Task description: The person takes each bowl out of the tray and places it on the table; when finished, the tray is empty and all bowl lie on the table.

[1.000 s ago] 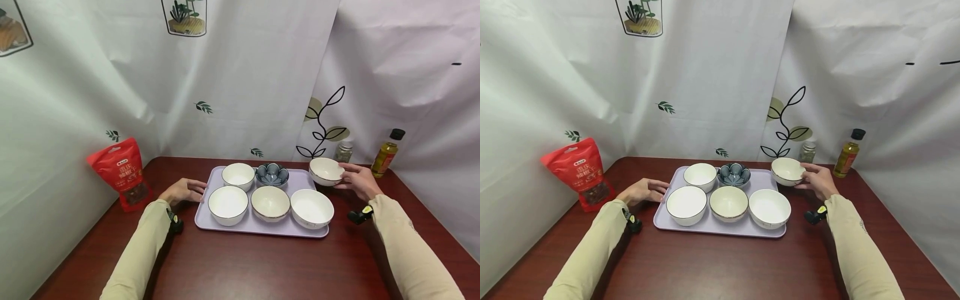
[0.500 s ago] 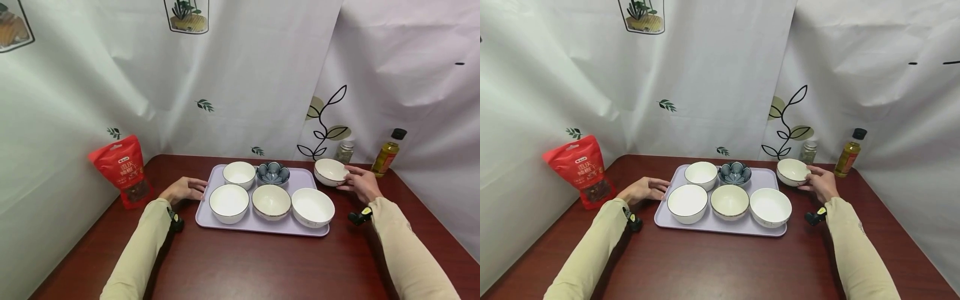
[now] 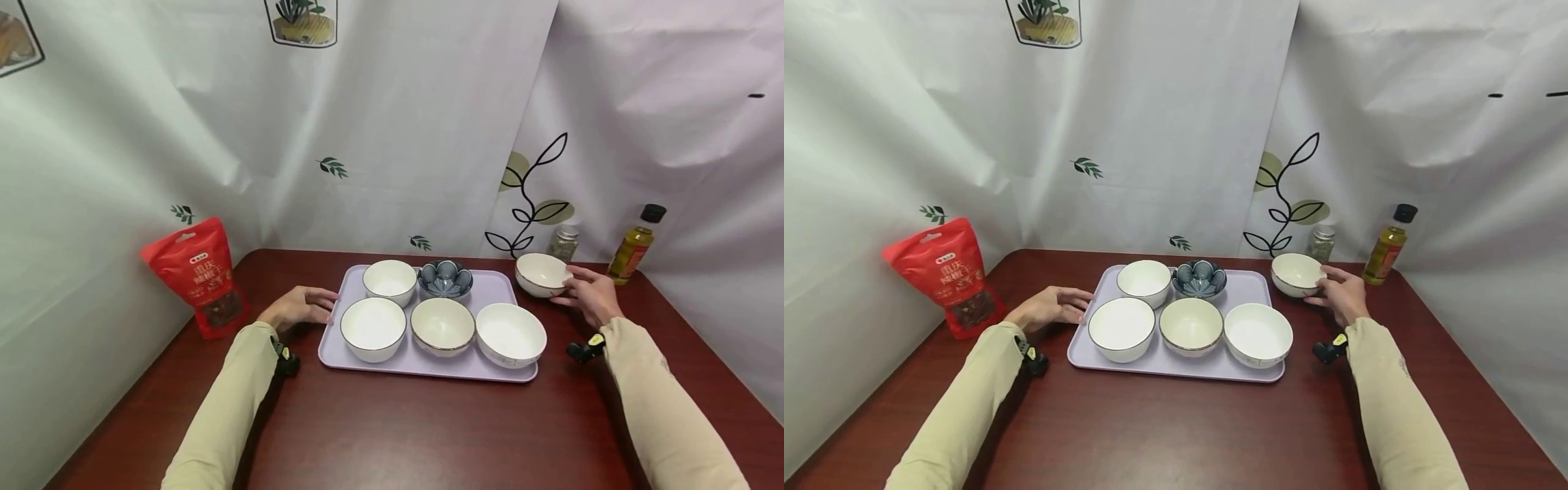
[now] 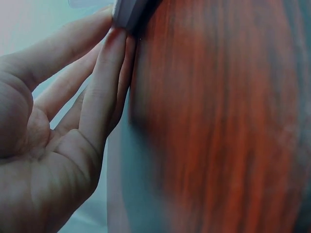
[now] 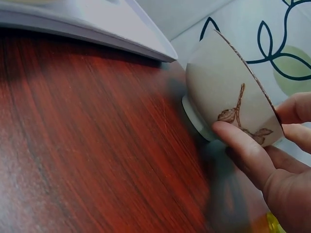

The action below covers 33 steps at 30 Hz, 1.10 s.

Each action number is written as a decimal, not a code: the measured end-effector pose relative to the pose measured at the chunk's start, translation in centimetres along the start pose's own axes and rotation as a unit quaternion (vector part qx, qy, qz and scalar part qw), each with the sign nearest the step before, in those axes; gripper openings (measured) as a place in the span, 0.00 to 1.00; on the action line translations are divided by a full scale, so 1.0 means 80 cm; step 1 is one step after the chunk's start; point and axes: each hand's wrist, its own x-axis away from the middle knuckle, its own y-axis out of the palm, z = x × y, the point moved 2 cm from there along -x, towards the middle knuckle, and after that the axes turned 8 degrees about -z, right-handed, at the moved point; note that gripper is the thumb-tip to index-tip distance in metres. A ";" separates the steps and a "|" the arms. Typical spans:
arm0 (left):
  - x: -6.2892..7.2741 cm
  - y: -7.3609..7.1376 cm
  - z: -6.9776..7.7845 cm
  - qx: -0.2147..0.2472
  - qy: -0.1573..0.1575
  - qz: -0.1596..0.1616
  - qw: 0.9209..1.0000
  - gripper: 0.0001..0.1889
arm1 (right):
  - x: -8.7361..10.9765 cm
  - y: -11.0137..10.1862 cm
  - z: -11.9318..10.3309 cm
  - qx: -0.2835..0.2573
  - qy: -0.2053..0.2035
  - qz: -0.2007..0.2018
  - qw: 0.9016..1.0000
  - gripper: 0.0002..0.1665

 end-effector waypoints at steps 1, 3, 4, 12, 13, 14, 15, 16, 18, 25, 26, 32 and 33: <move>0.000 -0.001 0.000 0.002 -0.001 0.001 1.000 0.33 | 0.000 0.000 0.000 0.000 0.001 -0.003 1.000 0.41; -0.001 -0.001 0.000 0.004 -0.003 0.000 1.000 0.33 | 0.000 0.000 0.000 -0.001 0.001 -0.010 1.000 0.41; -0.001 -0.001 -0.001 0.003 -0.001 -0.002 1.000 0.33 | 0.000 -0.001 0.000 0.000 0.000 -0.015 1.000 0.41; -0.002 -0.004 -0.006 0.009 -0.001 -0.002 1.000 0.35 | 0.002 -0.003 -0.008 0.158 0.031 -0.035 0.986 0.39; -0.002 -0.003 -0.006 0.007 -0.002 -0.001 1.000 0.35 | 0.005 -0.003 -0.011 0.199 0.029 -0.030 0.979 0.39; -0.002 -0.003 -0.006 0.006 -0.004 -0.001 1.000 0.35 | 0.009 -0.002 -0.013 0.239 0.024 -0.021 0.970 0.39; -0.002 -0.003 -0.005 0.002 -0.006 0.000 1.000 0.35 | 0.014 -0.001 -0.016 0.280 0.018 -0.008 0.960 0.39; -0.003 -0.003 -0.005 0.002 -0.009 0.002 1.000 0.35 | 0.019 0.000 -0.018 0.319 0.011 0.007 0.948 0.38; -0.004 -0.002 -0.004 -0.002 -0.010 0.003 1.000 0.34 | 0.033 0.004 -0.023 0.382 -0.014 0.035 0.923 0.35; -0.004 -0.003 -0.003 0.002 -0.011 -0.001 1.000 0.34 | 0.079 0.032 -0.025 0.393 -0.108 -0.052 0.912 0.27; -0.003 -0.003 -0.003 0.004 -0.012 -0.001 1.000 0.34 | 0.084 0.036 -0.022 0.370 -0.111 -0.086 0.918 0.27; -0.003 -0.004 -0.005 0.005 -0.008 -0.001 1.000 0.35 | 0.098 0.053 0.002 0.278 -0.079 -0.212 0.934 0.28; -0.003 -0.004 -0.004 0.005 -0.008 0.000 1.000 0.34 | 0.099 0.055 0.005 0.273 -0.074 -0.217 0.934 0.28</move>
